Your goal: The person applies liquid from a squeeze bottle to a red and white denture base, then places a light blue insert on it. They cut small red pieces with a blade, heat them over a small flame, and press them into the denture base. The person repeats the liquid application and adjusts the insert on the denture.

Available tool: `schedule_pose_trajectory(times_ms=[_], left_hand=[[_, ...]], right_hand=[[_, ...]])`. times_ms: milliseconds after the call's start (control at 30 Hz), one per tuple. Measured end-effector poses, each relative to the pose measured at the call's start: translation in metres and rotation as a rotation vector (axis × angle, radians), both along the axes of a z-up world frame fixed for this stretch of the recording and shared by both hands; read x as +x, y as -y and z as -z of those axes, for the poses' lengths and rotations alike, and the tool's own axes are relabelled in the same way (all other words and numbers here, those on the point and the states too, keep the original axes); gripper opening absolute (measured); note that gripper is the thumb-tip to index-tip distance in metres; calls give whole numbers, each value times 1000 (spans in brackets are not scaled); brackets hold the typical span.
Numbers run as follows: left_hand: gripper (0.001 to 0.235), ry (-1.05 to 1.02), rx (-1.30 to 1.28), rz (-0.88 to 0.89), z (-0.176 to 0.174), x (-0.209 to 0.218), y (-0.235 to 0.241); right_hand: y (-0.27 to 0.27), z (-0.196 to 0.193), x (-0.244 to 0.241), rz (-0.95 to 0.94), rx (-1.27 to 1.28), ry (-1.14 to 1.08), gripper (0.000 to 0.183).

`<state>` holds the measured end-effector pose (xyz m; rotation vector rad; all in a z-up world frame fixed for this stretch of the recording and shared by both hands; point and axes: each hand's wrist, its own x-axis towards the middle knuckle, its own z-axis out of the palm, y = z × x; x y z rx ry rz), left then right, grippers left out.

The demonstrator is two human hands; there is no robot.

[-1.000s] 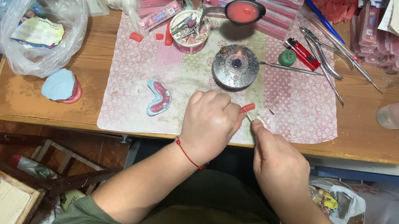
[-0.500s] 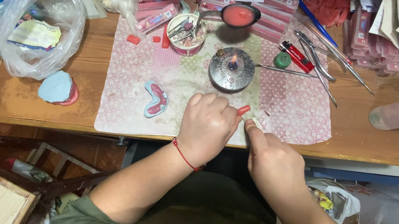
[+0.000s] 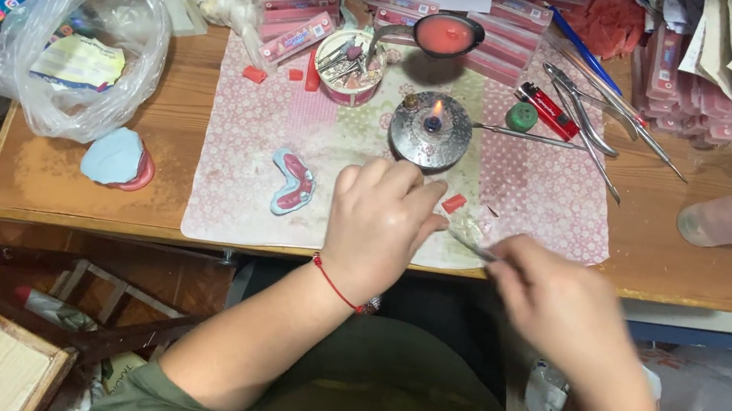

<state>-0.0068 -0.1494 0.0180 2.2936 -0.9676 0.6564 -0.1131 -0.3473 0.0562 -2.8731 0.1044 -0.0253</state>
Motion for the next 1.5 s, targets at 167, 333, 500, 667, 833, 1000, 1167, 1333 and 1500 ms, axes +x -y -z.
schedule_pose_trajectory(times_ms=[167,333,500,667,833,1000,1167,1333,1500], left_hand=[[35,47,78,-70,4,-2,18],[25,123,-2,-59,5,-2,29],[13,129,-144,90,-3,-6,18],[14,64,-203,145,-19,-10,-10],[19,-86,-313,179,-9,0,-31],[12,-23,-363,213,2,9,-39],[4,32,-407,277,0,17,-35],[2,115,-373,260,5,21,-32],[2,194,-331,275,0,23,-35]], right_hand=[[61,23,11,161,-83,139,22],[79,56,28,204,-84,338,21],[47,56,30,30,140,658,5],[-19,43,40,-77,1022,256,13],[-43,36,59,-158,1329,142,13],[-50,42,72,-322,1343,73,19],[-44,81,75,-312,1474,49,18],[-43,88,75,-327,1495,51,20],[-42,90,75,-321,1539,53,21]])
